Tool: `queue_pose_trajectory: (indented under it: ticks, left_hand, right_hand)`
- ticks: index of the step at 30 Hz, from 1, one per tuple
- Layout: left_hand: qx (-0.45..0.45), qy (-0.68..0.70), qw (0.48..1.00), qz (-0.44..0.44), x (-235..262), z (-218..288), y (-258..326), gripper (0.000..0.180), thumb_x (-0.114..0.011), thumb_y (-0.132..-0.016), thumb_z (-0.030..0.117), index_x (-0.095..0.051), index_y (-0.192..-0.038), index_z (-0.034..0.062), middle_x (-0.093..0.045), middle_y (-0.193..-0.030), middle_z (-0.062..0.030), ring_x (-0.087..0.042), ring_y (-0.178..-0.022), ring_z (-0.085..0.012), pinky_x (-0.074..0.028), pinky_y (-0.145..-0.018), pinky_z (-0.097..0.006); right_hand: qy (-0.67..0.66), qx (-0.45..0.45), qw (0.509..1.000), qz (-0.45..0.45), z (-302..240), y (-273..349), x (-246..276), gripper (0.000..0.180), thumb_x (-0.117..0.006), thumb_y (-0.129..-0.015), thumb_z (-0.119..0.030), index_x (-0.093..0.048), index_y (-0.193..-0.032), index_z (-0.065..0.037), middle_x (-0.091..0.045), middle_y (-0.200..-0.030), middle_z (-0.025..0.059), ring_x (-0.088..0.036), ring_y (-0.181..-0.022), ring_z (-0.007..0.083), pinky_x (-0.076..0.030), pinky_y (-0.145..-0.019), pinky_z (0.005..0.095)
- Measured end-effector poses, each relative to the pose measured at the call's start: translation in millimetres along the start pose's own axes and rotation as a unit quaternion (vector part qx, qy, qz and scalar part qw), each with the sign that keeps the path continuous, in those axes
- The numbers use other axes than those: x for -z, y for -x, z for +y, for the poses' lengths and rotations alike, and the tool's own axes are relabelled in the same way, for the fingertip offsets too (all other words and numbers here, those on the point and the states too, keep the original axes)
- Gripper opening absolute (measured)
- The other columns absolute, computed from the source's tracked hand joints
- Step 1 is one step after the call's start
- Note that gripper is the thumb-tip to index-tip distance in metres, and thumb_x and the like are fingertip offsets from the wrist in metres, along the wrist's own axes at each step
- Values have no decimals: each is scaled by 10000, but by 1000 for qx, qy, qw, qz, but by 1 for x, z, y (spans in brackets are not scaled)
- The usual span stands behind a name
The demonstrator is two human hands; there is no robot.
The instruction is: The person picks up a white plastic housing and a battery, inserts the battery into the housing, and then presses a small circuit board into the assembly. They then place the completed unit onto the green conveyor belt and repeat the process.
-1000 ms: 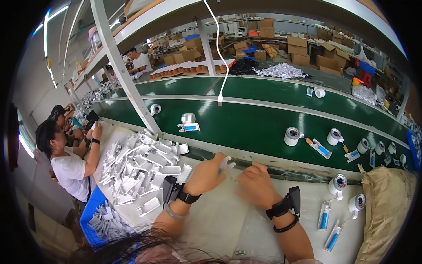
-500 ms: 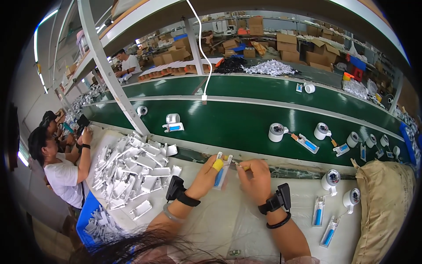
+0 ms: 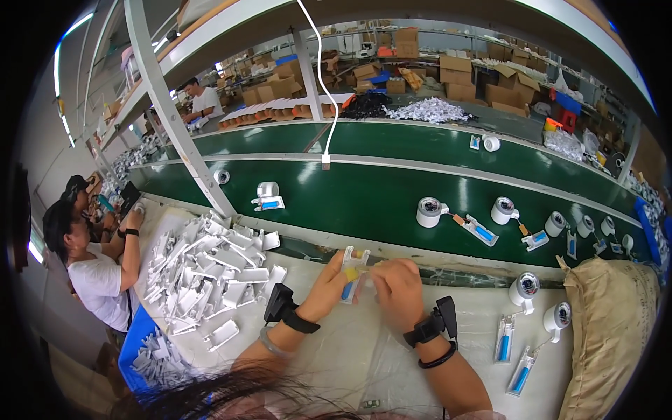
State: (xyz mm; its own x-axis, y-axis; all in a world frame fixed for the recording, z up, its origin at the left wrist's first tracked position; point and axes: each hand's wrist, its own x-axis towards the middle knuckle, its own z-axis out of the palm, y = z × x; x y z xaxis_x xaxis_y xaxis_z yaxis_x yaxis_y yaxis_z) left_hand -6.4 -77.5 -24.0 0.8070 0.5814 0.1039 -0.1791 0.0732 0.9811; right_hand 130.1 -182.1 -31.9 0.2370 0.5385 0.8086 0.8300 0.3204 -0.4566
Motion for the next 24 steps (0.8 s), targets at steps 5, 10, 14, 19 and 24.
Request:
queue_pose_trajectory:
  ticks: [5,10,14,19,24]
  left_hand:
    - [-46,-12,998,-28,-5,5,4,299,-402,-929,62,-425,-1226,36,-533,-931,-46,-535,-701,-87,-469,-539,-237]
    - [-41,-36,997,-58,-3,5,5,429,-352,-874,17,-408,-1298,55,-549,-953,-78,-567,-730,-131,-502,-596,-278]
    - [-49,-35,996,-63,-4,3,6,427,-368,-878,6,-419,-1300,50,-539,-1000,-69,-563,-742,-125,-495,-607,-271]
    - [-76,-37,995,-54,-8,0,6,350,-409,-902,19,-443,-1249,45,-532,-970,-40,-537,-723,-91,-470,-586,-237]
    - [-101,-46,993,-37,-6,-1,7,315,-424,-894,28,-474,-1205,39,-532,-893,-23,-512,-705,-65,-446,-562,-214]
  right_hand:
    - [16,6,1000,0,0,0,3,157,-686,-732,-13,-662,-869,-85,-626,-891,96,-577,-891,303,-454,-811,410]
    - [-1,14,1000,8,-4,-1,4,181,-727,-730,15,-679,-881,-75,-614,-888,90,-568,-837,273,-448,-730,356]
    - [-10,5,1000,11,-3,1,2,192,-730,-729,23,-685,-890,-71,-610,-897,90,-571,-828,264,-456,-700,340]
    - [-25,-34,999,19,-3,3,0,173,-706,-720,3,-682,-862,-94,-611,-877,92,-575,-843,296,-470,-749,375]
    - [-37,-30,999,10,-4,2,1,164,-706,-723,1,-682,-859,-86,-613,-871,94,-577,-841,301,-474,-748,379]
